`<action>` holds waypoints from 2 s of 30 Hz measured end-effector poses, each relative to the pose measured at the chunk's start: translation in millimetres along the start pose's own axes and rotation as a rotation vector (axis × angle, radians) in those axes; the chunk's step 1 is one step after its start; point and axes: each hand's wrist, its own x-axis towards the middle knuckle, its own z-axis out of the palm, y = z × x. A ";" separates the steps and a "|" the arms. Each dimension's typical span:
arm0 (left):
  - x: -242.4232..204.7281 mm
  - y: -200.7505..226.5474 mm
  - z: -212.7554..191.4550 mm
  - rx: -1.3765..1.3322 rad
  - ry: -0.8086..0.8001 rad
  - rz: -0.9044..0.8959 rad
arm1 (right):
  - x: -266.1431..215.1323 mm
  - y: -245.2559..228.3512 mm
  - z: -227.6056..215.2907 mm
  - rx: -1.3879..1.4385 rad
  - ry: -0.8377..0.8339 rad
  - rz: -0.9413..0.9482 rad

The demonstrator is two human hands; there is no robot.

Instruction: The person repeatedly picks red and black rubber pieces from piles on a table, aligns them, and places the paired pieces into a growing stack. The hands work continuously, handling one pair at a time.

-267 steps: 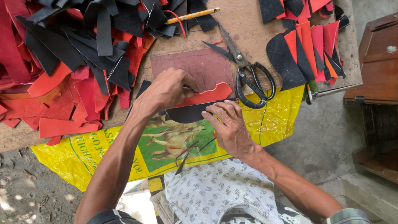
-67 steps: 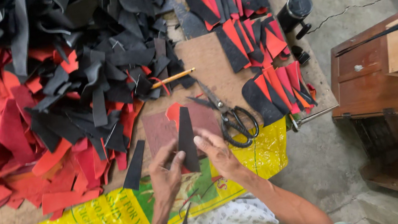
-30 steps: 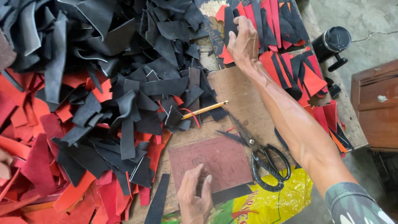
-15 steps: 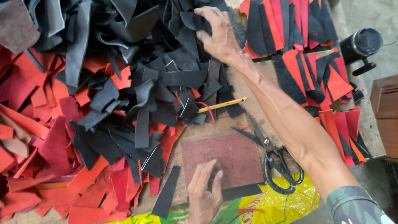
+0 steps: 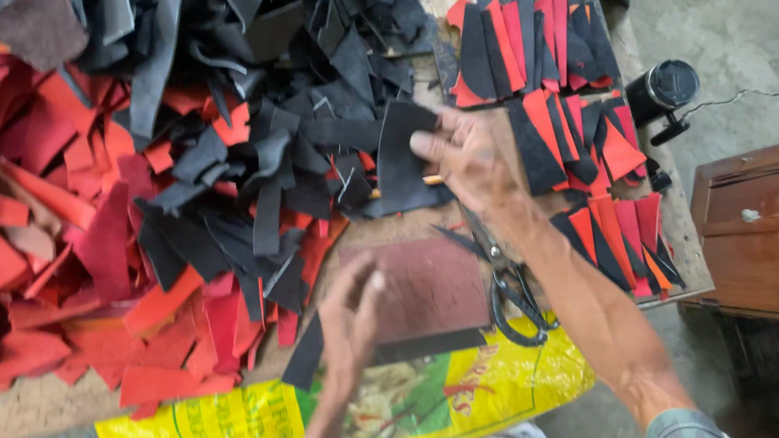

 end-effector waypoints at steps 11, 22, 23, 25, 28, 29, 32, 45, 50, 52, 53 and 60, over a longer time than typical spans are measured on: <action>-28.7 -4.7 -14.4 0.496 -0.024 0.097 | -194.1 58.8 52.2 -0.397 0.262 0.085; -52.2 14.6 -14.8 0.986 0.105 0.604 | -248.6 77.9 64.6 -1.256 0.260 -0.431; -49.2 25.9 -30.0 0.921 0.203 0.642 | -250.8 81.5 63.7 -1.245 0.263 -0.462; -41.7 47.6 -66.9 0.878 0.389 0.698 | -253.0 87.1 60.6 -1.240 0.263 -0.484; -25.6 75.4 -121.5 0.971 0.675 0.702 | -252.0 93.2 56.8 -1.248 0.257 -0.472; -17.2 79.3 -131.8 0.952 0.717 0.685 | -253.4 92.6 55.4 -1.245 0.258 -0.468; 11.6 84.9 -143.5 0.934 0.775 0.624 | -251.3 95.2 54.5 -1.241 0.265 -0.475; 31.2 116.1 -217.2 0.829 0.577 0.839 | -249.9 94.7 58.5 -1.293 0.237 -0.482; 43.1 151.2 -269.6 0.807 0.859 0.487 | -253.0 95.4 58.8 -1.284 0.237 -0.482; 64.7 160.6 -267.7 1.046 0.870 0.549 | -243.9 95.0 63.7 -1.285 0.248 -0.500; 68.9 154.8 -262.7 1.165 0.869 0.562 | -247.4 94.6 63.4 -1.295 0.246 -0.489; 102.4 132.3 -254.2 1.494 0.620 0.436 | -250.1 95.5 62.4 -1.288 0.256 -0.467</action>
